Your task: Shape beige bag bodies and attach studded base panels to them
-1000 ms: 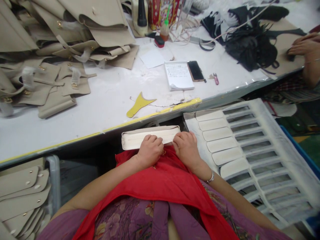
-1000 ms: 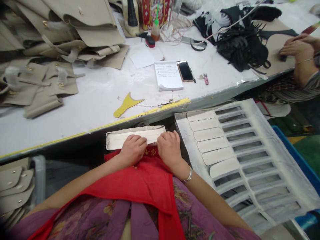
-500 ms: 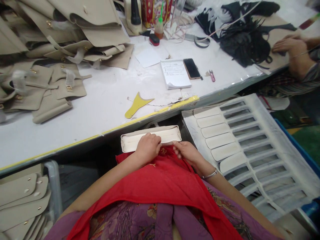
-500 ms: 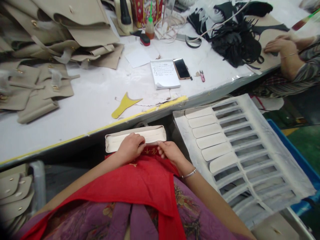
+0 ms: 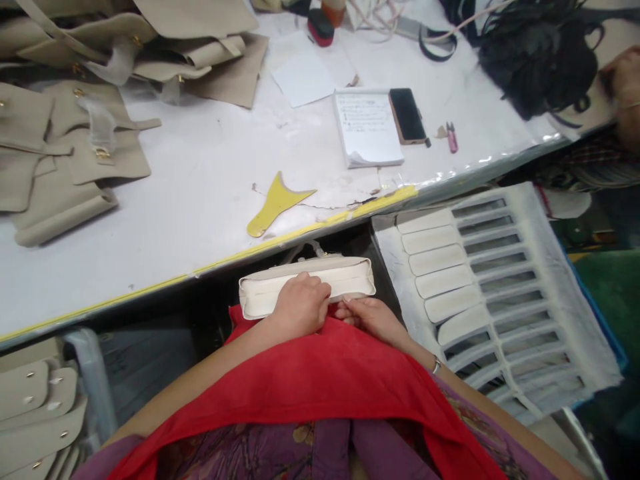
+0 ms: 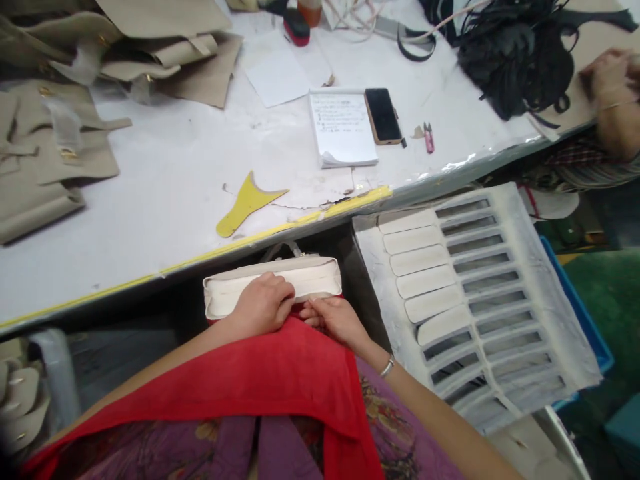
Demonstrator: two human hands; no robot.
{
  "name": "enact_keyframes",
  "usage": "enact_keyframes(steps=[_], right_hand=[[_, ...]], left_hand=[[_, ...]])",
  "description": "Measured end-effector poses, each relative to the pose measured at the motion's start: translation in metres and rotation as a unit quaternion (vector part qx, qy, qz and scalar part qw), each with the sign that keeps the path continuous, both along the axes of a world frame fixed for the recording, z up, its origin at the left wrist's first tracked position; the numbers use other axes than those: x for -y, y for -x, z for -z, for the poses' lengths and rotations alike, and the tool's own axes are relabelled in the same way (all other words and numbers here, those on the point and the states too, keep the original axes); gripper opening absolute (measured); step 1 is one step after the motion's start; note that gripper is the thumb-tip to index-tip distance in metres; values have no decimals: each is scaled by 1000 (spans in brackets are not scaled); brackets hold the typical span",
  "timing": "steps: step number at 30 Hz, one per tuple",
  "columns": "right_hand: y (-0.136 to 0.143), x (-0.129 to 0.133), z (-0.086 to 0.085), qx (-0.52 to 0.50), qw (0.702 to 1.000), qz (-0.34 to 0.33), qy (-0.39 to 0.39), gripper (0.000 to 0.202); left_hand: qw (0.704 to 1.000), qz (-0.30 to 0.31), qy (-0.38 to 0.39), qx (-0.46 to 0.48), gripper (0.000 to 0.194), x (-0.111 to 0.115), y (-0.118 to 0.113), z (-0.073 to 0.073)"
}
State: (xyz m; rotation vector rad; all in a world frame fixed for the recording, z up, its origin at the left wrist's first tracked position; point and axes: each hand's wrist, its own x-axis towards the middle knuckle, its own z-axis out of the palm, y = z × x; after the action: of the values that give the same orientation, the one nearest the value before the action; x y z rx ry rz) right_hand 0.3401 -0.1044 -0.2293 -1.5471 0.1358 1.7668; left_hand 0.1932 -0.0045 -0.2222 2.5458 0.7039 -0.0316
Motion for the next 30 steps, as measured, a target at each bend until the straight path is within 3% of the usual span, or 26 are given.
enact_keyframes(steps=[5,10,13,18,30], right_hand=[[9,-4,2,-12,999,-36,-31,33],[27,-4,3,-1,998,-12,-62,31],[36,-5,4,17,999,1,-51,24],[48,-9,5,29,999,5,-37,20],[79,-24,0,35,999,-21,-34,22]], left_hand=[[1000,-1,15,-18,14,-4,-3,0],[1000,-13,17,-5,16,-1,8,-1],[999,-45,-7,4,22,0,24,-5],[999,-14,-11,-48,12,-3,45,-10],[997,-13,0,-80,15,-16,56,-14]])
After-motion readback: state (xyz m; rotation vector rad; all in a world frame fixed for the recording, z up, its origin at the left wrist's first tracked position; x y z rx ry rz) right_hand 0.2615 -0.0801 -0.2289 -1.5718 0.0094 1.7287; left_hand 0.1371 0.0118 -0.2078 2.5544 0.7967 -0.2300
